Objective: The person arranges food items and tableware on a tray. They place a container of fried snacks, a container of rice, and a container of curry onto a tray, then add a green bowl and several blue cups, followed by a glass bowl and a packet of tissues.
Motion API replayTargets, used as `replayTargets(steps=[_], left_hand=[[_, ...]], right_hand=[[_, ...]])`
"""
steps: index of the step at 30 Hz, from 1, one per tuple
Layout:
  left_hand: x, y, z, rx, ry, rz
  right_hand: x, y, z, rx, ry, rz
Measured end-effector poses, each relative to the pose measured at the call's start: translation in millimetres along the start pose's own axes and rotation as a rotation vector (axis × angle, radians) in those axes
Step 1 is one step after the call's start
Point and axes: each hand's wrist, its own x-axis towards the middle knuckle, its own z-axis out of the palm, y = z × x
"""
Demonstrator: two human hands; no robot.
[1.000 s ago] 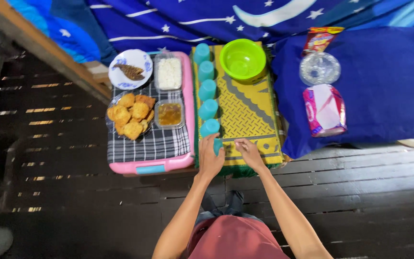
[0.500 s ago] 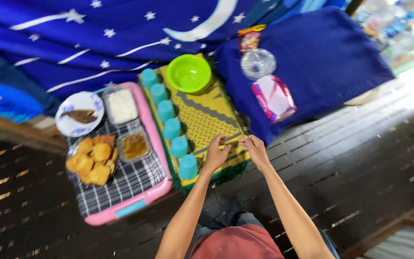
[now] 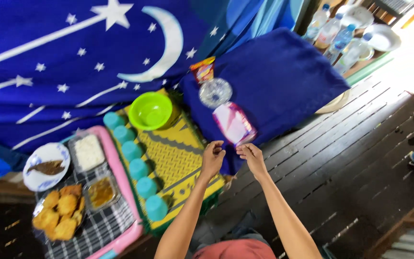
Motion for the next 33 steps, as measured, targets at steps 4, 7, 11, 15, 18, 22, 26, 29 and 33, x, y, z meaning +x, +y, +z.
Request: replayTargets(steps=[4, 7, 11, 15, 18, 22, 26, 29, 33], left_hand=[[29, 21, 32, 0.033, 0.054, 0.068], [43, 36, 54, 0.022, 0.072, 0.069], [54, 57, 79, 0.001, 0.052, 0.055], [75, 66, 87, 0.028, 0.049, 0.09], [93, 65, 83, 0.028, 0.086, 0.099], [124, 62, 69, 0.068, 0.14, 0.085], [154, 57, 59, 0.095, 0.202, 0.057], [171, 44, 48, 0.147, 0.285, 0.135], [189, 28, 31, 0.191, 0.334, 0.064]], right_hand=[[28, -15, -44, 0.0, -0.018, -0.023], [43, -30, -71, -0.013, -0.011, -0.044], [55, -48, -97, -0.028, 0.004, -0.025], [71, -57, -108, -0.029, 0.015, -0.008], [89, -59, -108, -0.047, -0.011, -0.01], [129, -57, -96, -0.051, -0.08, -0.041], [172, -65, -78, -0.052, -0.135, -0.043], [194, -71, -63, -0.087, -0.167, -0.051], [219, -71, -44, -0.131, -0.2, -0.057]])
